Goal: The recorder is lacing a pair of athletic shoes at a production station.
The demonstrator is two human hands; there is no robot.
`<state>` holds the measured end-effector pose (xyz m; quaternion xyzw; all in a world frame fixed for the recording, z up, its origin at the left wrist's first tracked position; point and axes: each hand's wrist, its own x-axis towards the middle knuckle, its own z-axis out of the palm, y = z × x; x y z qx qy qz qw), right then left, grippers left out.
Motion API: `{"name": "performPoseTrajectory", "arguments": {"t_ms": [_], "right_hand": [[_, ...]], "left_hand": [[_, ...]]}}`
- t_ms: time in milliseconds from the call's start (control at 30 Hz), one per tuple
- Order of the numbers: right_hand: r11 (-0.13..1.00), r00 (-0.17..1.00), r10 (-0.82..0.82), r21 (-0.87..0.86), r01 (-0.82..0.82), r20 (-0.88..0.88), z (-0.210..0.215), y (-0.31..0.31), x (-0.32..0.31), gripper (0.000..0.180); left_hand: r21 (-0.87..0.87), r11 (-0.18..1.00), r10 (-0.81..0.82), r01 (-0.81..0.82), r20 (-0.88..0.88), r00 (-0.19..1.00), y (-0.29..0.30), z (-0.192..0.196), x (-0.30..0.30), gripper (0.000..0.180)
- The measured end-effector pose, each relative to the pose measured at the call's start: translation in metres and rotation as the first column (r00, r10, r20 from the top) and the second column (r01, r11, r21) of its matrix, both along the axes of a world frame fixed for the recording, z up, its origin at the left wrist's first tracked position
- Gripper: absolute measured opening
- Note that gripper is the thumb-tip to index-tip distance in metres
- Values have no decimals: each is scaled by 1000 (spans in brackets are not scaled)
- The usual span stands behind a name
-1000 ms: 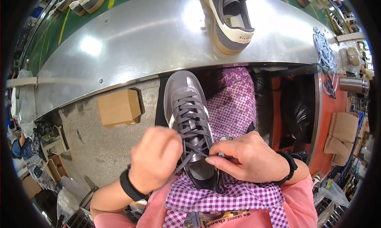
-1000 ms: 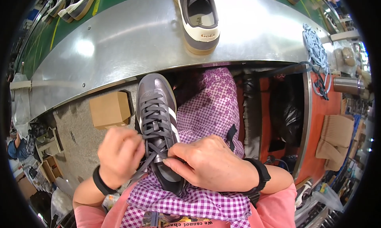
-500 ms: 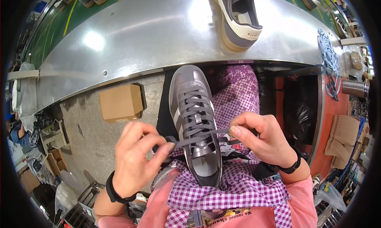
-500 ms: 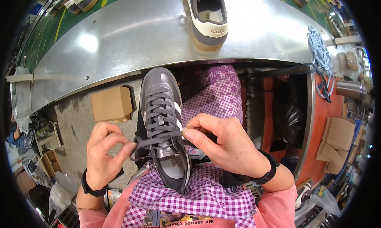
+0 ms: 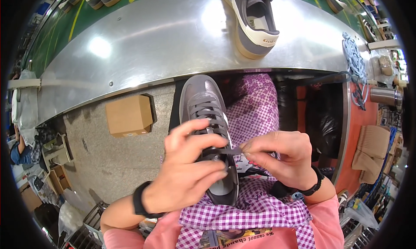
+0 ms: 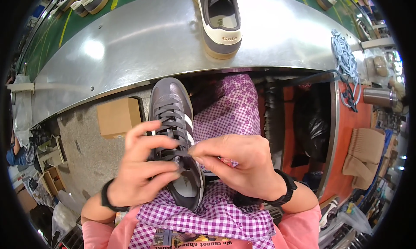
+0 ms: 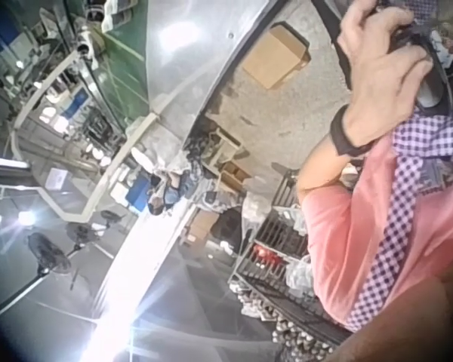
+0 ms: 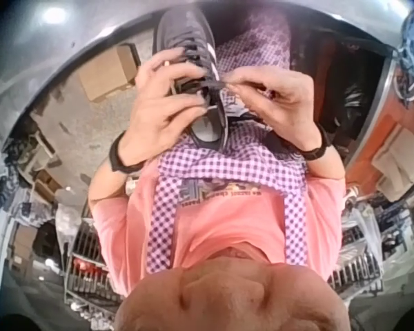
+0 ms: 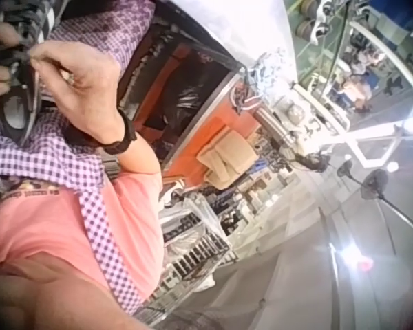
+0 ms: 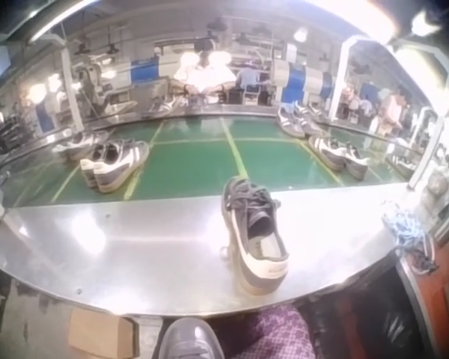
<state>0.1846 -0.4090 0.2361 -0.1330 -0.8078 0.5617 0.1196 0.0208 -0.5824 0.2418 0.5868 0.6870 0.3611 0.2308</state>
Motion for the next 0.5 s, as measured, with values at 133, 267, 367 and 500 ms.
{"name": "performPoseTrajectory", "arguments": {"t_ms": [133,267,367,500], "right_hand": [[994,998,-42,-95,47,55,-2,1,-3,14],[956,998,-17,290,34,-58,6,-16,-22,12],[923,924,362,188,-337,-123,-4,-10,-28,14],[223,950,304,-965,-138,-65,15,-1,-12,13]], "left_hand": [[219,973,-19,-78,410,912,-38,51,-37,24],[203,879,140,-431,755,641,-74,105,-40,23],[-184,976,152,-116,195,969,-11,51,-31,28],[-224,966,138,-130,17,990,-24,-3,-12,26]]}}
